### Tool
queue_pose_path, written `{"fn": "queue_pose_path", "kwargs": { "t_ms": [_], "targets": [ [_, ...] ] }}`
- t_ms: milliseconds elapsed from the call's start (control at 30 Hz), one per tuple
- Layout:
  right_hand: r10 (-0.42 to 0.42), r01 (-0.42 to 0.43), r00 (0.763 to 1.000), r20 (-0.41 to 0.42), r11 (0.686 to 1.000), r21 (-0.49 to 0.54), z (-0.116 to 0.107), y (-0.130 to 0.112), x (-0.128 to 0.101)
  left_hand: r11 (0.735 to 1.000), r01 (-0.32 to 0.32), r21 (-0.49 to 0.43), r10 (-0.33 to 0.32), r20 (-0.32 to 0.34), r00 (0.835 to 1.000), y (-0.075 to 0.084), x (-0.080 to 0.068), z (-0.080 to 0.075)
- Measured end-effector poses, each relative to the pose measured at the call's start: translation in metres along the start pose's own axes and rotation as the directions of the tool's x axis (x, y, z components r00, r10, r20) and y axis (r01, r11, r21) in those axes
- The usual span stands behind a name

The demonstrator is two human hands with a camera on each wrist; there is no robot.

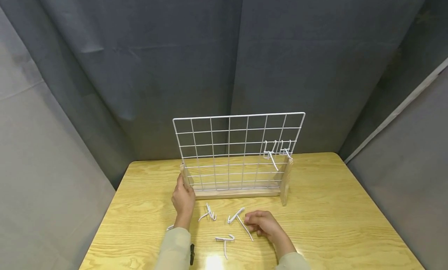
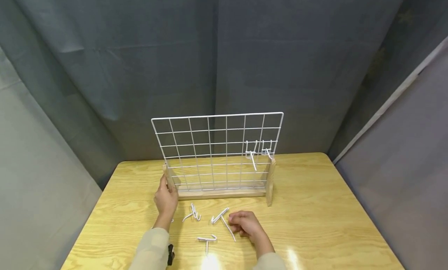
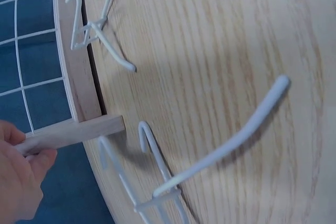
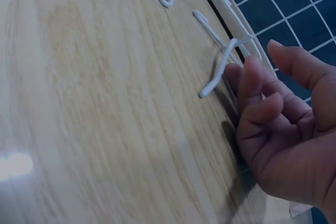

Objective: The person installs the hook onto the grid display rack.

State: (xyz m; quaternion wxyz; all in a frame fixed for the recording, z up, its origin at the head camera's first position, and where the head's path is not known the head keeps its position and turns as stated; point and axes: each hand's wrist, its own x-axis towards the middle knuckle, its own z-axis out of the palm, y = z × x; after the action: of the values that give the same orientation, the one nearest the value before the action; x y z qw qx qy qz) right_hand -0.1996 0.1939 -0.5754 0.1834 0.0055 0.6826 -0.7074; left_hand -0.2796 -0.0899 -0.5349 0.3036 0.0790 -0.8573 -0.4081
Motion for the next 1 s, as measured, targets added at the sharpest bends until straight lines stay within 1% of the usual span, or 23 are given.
{"fn": "queue_pose_path", "kwargs": {
  "t_ms": [133,233,367,467,567,733,867,1000],
  "targets": [
    [0.014,-0.014,1.0,0.008,1.0,0.001,0.002,0.002,0.003,0.998,-0.03,-0.06,0.031,0.026,0.999,-0.004,0.001,-0.004],
    [0.021,-0.021,1.0,-0.002,1.0,0.004,0.003,0.004,0.005,0.992,-0.053,-0.11,0.061,0.066,0.996,-0.01,0.002,-0.007],
    [0.019,-0.019,1.0,-0.009,1.0,-0.013,0.002,0.004,0.006,0.985,-0.073,-0.157,0.097,0.151,0.984,-0.017,0.004,-0.01],
    [0.013,-0.014,1.0,-0.008,0.999,-0.048,0.002,0.004,0.006,0.982,-0.079,-0.174,0.112,0.188,0.976,-0.02,0.004,-0.011],
    [0.002,-0.004,1.0,-0.02,0.996,-0.092,0.002,0.004,0.007,0.979,-0.078,-0.189,0.114,0.187,0.976,-0.021,0.005,-0.011],
    [-0.008,0.001,0.999,-0.047,0.991,-0.137,0.004,0.004,0.009,0.98,-0.056,-0.19,0.092,0.185,0.978,-0.019,0.005,-0.01],
    [-0.006,0.0,0.999,-0.037,0.988,-0.157,0.007,0.003,0.009,0.985,-0.045,-0.164,0.076,0.193,0.978,-0.018,0.005,-0.01],
    [-0.01,0.006,1.0,-0.024,0.985,-0.175,0.008,0.002,0.009,0.989,-0.037,-0.145,0.062,0.178,0.982,-0.02,0.004,-0.008]
  ]
}}
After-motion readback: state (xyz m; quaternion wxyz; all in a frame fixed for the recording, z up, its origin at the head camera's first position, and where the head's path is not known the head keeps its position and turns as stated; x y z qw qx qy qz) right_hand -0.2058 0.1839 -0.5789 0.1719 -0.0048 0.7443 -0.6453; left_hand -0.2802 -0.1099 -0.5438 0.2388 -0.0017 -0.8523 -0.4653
